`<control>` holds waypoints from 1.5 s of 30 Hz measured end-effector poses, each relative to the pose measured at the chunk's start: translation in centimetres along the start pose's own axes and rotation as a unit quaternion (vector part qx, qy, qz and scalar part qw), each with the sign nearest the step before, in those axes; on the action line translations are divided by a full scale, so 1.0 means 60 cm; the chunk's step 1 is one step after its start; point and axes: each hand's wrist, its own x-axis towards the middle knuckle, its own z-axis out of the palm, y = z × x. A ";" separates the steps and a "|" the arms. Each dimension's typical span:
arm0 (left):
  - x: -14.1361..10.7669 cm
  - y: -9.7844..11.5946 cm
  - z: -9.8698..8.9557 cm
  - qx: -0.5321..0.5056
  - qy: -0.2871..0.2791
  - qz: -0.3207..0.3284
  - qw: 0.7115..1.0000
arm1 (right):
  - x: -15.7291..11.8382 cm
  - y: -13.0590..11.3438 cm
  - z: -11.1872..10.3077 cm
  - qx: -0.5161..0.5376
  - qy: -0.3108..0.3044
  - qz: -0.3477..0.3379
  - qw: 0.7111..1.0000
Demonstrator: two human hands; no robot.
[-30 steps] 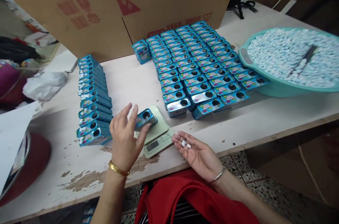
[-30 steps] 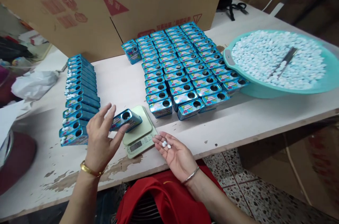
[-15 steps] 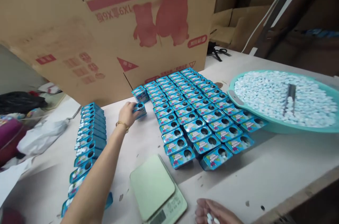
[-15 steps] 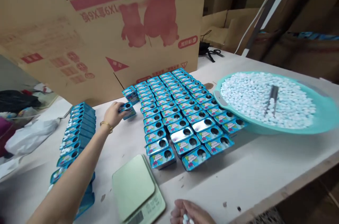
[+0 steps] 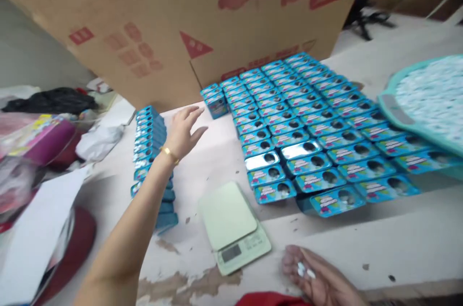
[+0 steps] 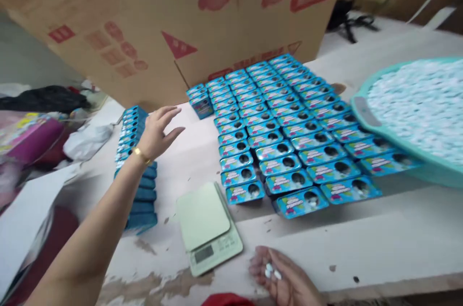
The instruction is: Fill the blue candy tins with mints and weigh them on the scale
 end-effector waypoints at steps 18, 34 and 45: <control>-0.415 0.119 -0.079 0.106 0.010 -0.076 0.991 | -0.029 0.006 0.007 -0.024 -0.037 -0.029 0.999; -0.276 0.278 -0.054 -0.050 -0.003 0.039 0.998 | -0.058 0.010 0.035 0.041 -0.130 0.032 0.990; -0.372 0.403 0.081 -0.192 -0.072 0.098 0.974 | -0.063 0.021 0.039 0.077 -0.109 0.037 0.990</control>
